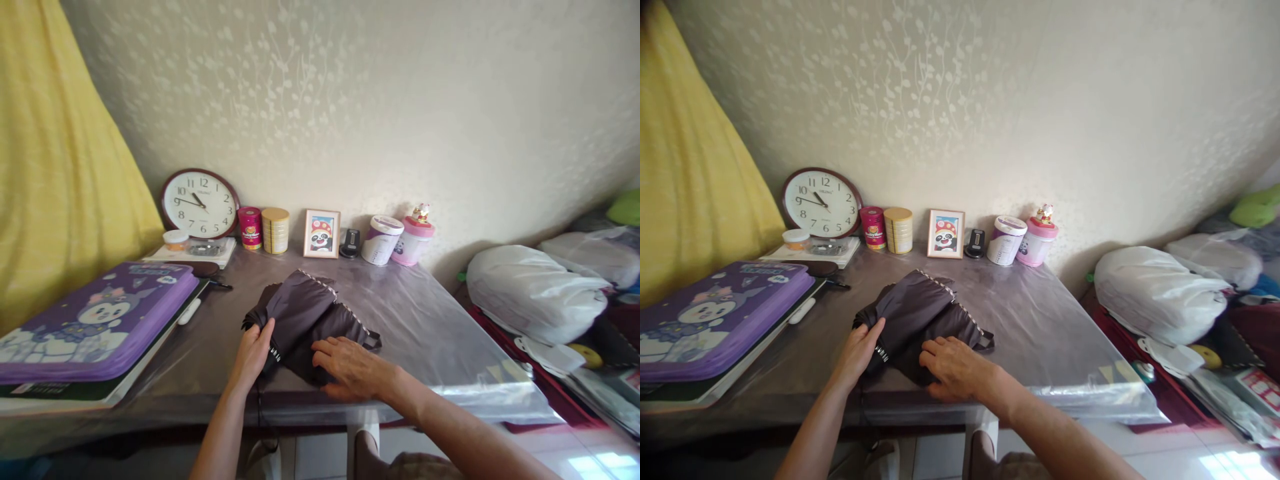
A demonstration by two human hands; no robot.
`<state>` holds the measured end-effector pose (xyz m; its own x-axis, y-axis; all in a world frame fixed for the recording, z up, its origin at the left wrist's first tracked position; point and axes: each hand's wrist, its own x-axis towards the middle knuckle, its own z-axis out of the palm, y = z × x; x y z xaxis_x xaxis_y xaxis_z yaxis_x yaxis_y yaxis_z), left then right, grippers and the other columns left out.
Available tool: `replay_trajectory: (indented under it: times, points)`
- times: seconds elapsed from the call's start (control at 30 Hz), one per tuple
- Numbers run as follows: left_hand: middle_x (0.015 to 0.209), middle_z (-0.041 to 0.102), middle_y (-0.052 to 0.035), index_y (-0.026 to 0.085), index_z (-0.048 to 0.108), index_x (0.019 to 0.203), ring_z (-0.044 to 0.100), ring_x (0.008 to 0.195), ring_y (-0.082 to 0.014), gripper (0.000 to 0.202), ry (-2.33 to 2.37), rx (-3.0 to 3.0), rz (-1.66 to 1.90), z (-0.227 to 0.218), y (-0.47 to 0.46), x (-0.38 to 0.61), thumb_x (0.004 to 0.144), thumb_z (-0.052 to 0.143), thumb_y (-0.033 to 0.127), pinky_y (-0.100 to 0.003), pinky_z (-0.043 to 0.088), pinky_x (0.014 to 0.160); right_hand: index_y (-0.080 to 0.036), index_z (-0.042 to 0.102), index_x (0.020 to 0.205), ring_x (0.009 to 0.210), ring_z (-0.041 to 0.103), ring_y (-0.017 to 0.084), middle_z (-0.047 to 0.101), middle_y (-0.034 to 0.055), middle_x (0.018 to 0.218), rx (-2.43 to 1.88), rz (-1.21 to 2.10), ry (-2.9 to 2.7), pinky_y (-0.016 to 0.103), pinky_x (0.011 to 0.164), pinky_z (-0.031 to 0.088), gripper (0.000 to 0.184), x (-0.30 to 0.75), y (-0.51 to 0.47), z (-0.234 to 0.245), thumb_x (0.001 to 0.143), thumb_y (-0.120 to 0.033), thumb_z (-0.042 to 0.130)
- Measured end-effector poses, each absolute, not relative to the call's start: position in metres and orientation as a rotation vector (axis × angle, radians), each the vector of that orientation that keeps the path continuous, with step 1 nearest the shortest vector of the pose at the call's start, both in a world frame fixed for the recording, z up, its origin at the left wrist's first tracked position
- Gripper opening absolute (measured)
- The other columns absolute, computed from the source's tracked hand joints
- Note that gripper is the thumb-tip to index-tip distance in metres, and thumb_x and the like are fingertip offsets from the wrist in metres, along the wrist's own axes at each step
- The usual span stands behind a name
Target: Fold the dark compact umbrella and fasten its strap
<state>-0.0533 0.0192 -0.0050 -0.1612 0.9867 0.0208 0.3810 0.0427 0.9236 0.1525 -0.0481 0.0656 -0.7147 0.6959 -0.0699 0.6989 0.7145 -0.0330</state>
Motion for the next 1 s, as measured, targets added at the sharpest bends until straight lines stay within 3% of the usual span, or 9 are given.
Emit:
replay_trajectory:
  times: [0.2, 0.43, 0.8, 1.0]
  points:
    - [0.051, 0.049, 0.0023, 0.02, 0.05, 0.054, 0.05, 0.058, -0.0166, 0.039, 1.598, 1.373, 1.077, -0.005, 0.019, -0.054, 0.07, 0.047, 0.055, -0.025, 0.035, 0.055, -0.018, 0.052, 0.089, 0.085, 0.053, 0.019, 0.059, 0.0048, 0.093, 1.274, 0.063, 2.823, 0.03, 0.074, 0.041, 0.016, 0.16, -0.04, 0.065, 0.073, -0.014, 0.052]
    - [0.048, 0.041, 0.0044, 0.02, 0.041, 0.048, 0.044, 0.053, -0.0139, 0.04, 1.642, 1.397, 1.079, -0.005, 0.019, -0.054, 0.071, 0.047, 0.053, -0.024, 0.031, 0.052, -0.019, 0.054, 0.081, 0.082, 0.054, 0.018, 0.06, 0.0056, 0.084, 1.501, 0.226, 2.702, 0.026, 0.065, 0.04, 0.014, 0.177, -0.029, 0.078, 0.083, -0.013, 0.042]
    - [0.051, 0.049, 0.0029, 0.019, 0.051, 0.054, 0.048, 0.054, -0.0146, 0.038, 1.604, 1.36, 1.105, -0.006, 0.018, -0.053, 0.071, 0.048, 0.053, -0.024, 0.033, 0.053, -0.021, 0.049, 0.096, 0.066, 0.058, 0.012, 0.062, 0.0015, 0.084, 1.804, 0.022, 2.803, 0.022, 0.06, 0.038, 0.013, 0.181, -0.015, 0.088, 0.09, -0.021, 0.037]
    - [0.052, 0.049, 0.0029, 0.018, 0.052, 0.057, 0.048, 0.056, -0.0151, 0.041, 1.567, 1.36, 1.079, -0.005, 0.018, -0.052, 0.071, 0.046, 0.056, -0.025, 0.033, 0.054, -0.021, 0.048, 0.091, 0.073, 0.058, 0.012, 0.062, 0.0005, 0.082, 1.923, -0.234, 2.975, 0.023, 0.066, 0.041, 0.011, 0.174, -0.005, 0.083, 0.09, -0.019, 0.037]
